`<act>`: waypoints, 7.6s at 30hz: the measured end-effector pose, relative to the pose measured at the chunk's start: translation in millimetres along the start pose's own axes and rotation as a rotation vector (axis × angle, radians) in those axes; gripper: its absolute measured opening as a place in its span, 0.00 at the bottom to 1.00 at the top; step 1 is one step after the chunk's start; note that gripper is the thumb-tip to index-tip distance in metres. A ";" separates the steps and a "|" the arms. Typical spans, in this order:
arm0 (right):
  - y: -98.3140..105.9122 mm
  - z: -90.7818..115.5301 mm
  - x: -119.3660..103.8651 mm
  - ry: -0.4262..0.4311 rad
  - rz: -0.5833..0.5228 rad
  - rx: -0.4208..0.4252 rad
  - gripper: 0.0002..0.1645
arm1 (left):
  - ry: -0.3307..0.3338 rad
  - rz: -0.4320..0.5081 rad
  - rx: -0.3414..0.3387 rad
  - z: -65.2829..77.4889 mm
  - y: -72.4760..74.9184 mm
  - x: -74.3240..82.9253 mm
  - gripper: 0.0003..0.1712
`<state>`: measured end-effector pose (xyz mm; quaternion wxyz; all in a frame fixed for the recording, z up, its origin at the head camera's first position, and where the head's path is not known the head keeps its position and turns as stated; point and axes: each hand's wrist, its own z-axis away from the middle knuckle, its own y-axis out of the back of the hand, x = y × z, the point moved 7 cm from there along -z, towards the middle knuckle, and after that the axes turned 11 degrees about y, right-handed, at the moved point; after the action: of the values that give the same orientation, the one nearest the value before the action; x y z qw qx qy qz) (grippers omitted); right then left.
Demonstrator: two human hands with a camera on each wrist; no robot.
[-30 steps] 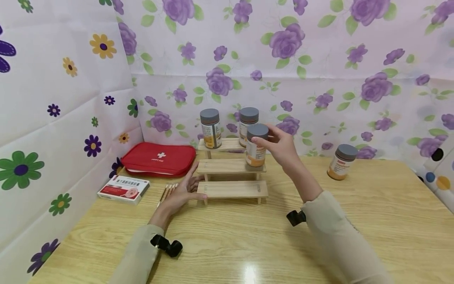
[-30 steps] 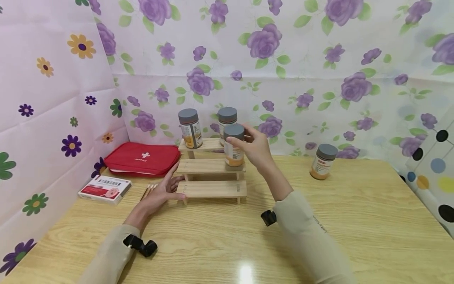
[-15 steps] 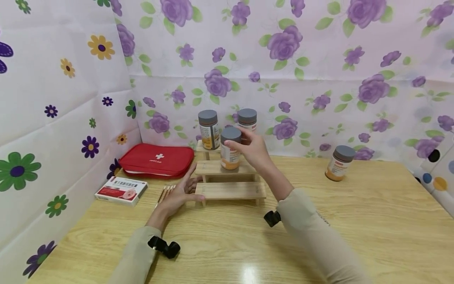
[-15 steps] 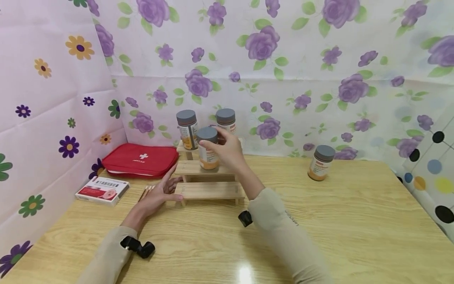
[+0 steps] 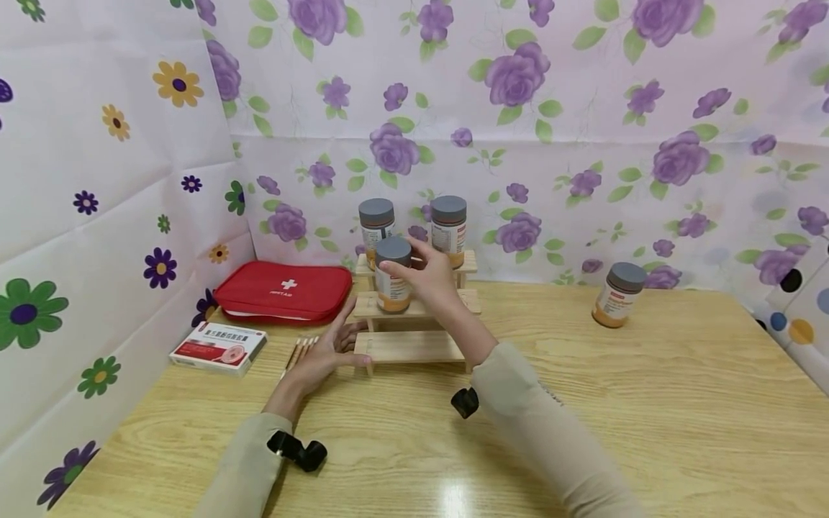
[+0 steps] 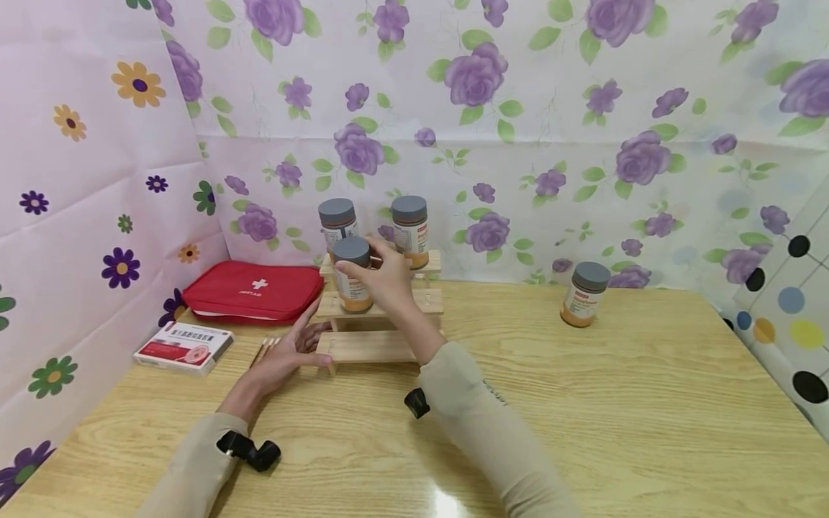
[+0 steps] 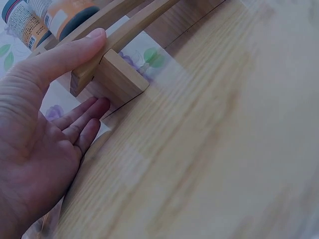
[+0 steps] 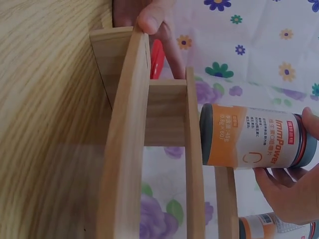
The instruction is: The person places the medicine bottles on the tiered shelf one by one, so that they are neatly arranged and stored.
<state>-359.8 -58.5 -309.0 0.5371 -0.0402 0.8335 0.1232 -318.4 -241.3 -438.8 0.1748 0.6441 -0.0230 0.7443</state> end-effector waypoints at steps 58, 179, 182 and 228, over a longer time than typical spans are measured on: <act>56.6 36.5 19.8 0.060 0.021 0.139 0.19 | -0.030 0.019 -0.011 1.1 -2.9 0.9 0.65; 305.2 88.6 108.6 -0.340 -0.143 0.807 0.46 | -0.013 -0.003 -0.001 1.5 -3.6 -0.3 0.63; 300.9 86.3 102.3 -0.327 -0.168 0.810 0.46 | -0.020 0.003 -0.004 1.4 -4.1 0.1 0.64; 128.2 49.3 16.9 -0.024 -0.155 0.371 0.36 | -0.016 0.006 -0.007 3.9 -1.8 2.1 0.64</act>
<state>-348.8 78.7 -322.9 0.5532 -0.0031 0.8298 -0.0734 -314.4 -240.1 -436.4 0.1749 0.6494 -0.0290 0.7395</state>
